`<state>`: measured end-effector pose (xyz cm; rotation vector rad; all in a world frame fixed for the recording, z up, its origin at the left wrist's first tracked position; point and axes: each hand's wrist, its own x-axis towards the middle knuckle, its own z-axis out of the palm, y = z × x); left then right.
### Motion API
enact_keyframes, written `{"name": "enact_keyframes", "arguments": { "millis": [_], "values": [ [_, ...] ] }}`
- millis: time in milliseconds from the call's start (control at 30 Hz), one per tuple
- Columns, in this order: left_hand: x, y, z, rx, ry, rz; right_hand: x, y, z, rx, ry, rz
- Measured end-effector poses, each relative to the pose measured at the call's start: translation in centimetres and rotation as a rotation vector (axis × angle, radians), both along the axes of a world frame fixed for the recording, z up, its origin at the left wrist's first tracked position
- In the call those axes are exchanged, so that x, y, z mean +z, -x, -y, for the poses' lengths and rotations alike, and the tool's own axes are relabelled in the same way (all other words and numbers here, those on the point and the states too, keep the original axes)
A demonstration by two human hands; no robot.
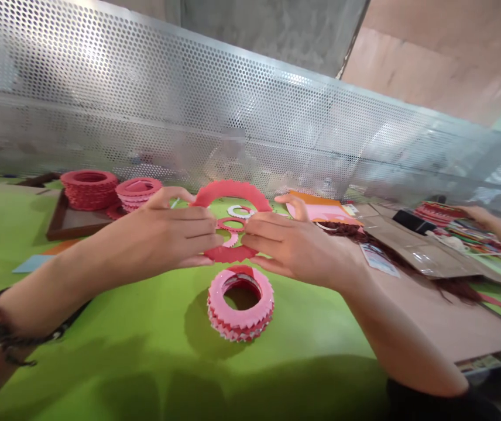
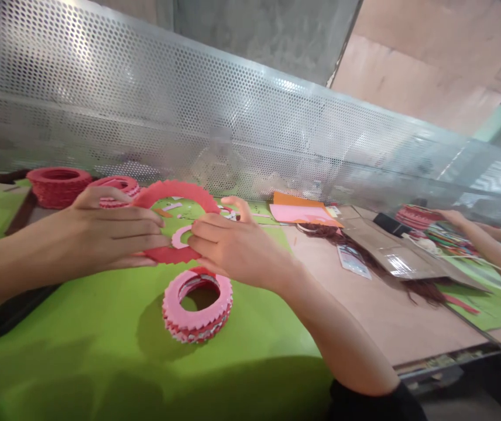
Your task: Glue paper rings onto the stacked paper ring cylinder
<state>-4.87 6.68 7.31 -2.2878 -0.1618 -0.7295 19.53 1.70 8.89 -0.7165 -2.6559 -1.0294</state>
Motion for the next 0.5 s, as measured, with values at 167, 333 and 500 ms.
{"name": "enact_keyframes", "arguments": {
  "millis": [167, 333, 500],
  "values": [
    [0.09, -0.25, -0.03, -0.040, 0.075, 0.049, -0.08, 0.45, 0.22, 0.051, -0.007, -0.052],
    [-0.07, -0.55, 0.15, -0.037, 0.070, 0.080, -0.12, 0.71, 0.18, 0.103, -0.011, -0.116],
    [-0.53, -0.71, 0.00, -0.020, 0.069, 0.108, -0.30, 0.69, 0.10, 0.040, -0.023, -0.080]
  ]
}}
